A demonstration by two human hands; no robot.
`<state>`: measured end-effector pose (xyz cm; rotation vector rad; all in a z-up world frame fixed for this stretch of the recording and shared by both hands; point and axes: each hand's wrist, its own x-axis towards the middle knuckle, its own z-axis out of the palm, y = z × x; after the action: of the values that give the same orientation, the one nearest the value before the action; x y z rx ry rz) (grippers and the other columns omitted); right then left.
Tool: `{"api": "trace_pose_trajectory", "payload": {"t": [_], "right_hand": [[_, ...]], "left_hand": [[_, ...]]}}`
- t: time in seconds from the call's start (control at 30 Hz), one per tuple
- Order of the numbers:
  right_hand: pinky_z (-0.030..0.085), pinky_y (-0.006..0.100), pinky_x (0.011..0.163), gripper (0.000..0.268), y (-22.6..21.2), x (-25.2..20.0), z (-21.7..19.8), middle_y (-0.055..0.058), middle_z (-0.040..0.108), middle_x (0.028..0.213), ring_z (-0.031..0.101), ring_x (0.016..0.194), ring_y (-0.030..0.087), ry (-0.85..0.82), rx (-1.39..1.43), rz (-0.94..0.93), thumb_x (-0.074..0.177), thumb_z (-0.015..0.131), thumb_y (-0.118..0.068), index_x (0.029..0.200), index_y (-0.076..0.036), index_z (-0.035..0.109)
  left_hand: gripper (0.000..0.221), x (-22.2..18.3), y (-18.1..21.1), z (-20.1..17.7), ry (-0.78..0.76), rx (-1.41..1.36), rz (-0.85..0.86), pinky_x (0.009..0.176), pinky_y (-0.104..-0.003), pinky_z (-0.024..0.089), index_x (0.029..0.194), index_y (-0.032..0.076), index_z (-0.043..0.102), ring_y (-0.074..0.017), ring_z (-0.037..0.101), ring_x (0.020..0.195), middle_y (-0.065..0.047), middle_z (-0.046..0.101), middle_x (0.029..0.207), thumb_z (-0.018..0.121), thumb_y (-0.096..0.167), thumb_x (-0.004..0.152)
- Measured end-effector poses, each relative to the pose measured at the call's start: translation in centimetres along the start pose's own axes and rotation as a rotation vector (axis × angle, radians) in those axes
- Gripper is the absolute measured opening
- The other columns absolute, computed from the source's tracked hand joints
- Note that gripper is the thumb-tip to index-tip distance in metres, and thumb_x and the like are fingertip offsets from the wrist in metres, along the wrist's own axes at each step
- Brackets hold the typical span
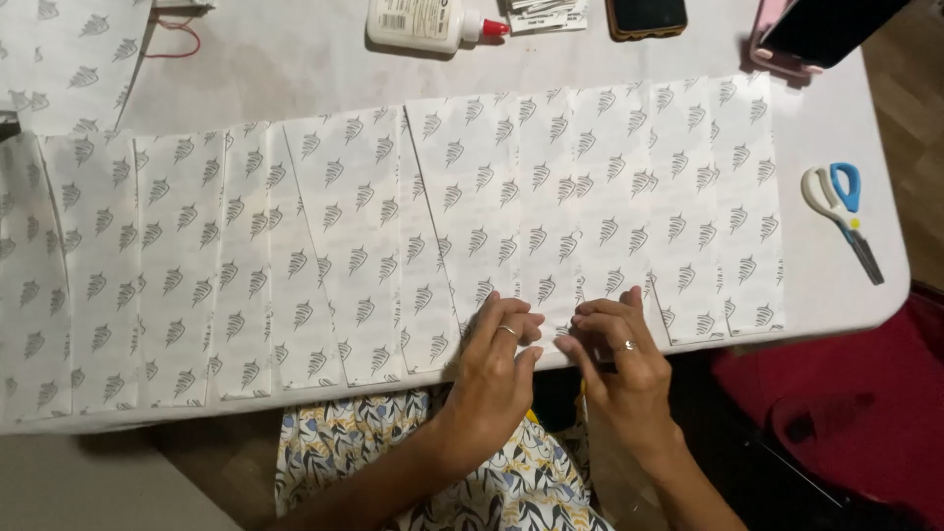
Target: Aligning, smoothing, and stacking printed paper inserts on a work table in a packaging facility.
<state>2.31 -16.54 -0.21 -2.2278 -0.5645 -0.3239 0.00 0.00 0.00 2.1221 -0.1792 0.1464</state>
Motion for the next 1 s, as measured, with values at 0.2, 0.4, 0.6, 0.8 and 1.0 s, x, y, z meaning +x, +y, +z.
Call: {"api": "trace_pose_trajectory", "payload": {"t": [0.2, 0.4, 0.6, 0.8, 1.0], "right_hand": [[0.034, 0.057, 0.127, 0.015, -0.5, 0.3, -0.7, 0.018, 0.07, 0.108, 0.068, 0.105, 0.026, -0.021, 0.108, 0.038, 0.091, 0.067, 0.011, 0.1, 0.001, 0.062], [0.037, 0.055, 0.126, 0.012, -0.6, 0.2, -0.8, 0.017, 0.07, 0.111, 0.069, 0.106, 0.025, -0.023, 0.087, 0.015, 0.093, 0.067, 0.006, 0.104, 0.001, 0.064], [0.034, 0.056, 0.128, 0.011, -2.7, 0.8, -0.4, 0.016, 0.069, 0.106, 0.069, 0.102, 0.026, 0.032, 0.026, 0.124, 0.095, 0.068, -0.004, 0.104, 0.001, 0.064], [0.033, 0.055, 0.13, 0.038, -1.2, -0.7, 0.1, 0.019, 0.07, 0.111, 0.067, 0.11, 0.029, 0.025, 0.094, 0.07, 0.082, 0.05, 0.029, 0.106, 0.003, 0.065], [0.041, 0.056, 0.13, 0.037, -5.4, 0.3, 0.3, 0.022, 0.066, 0.123, 0.068, 0.113, 0.029, 0.074, 0.062, 0.06, 0.085, 0.059, 0.026, 0.114, 0.004, 0.068]], "left_hand": [[0.018, -0.2, 0.3, 0.3, -0.038, 0.081, -0.033, 0.1, -0.04, 0.055, 0.112, -0.007, 0.066, -0.0297, 0.058, 0.115, -0.017, 0.058, 0.115, 0.062, -0.005, 0.094], [0.028, 0.1, -0.2, 0.5, -0.019, 0.275, 0.117, 0.099, -0.035, 0.051, 0.109, -0.003, 0.064, -0.0266, 0.057, 0.111, -0.014, 0.058, 0.109, 0.08, 0.006, 0.088], [0.05, -0.8, 0.1, 0.3, 0.021, 0.115, 0.145, 0.104, -0.043, 0.051, 0.121, -0.01, 0.057, -0.0357, 0.056, 0.112, -0.021, 0.052, 0.119, 0.054, -0.028, 0.075], [0.049, -1.1, 0.3, 0.2, 0.019, 0.129, 0.224, 0.11, -0.047, 0.046, 0.123, -0.017, 0.055, -0.0381, 0.052, 0.114, -0.025, 0.05, 0.119, 0.053, -0.028, 0.076], [0.011, -3.1, -2.0, -2.5, 0.178, 0.085, 0.398, 0.103, -0.05, 0.058, 0.102, -0.007, 0.067, -0.0335, 0.065, 0.105, -0.025, 0.06, 0.125, 0.064, -0.011, 0.092]]}}
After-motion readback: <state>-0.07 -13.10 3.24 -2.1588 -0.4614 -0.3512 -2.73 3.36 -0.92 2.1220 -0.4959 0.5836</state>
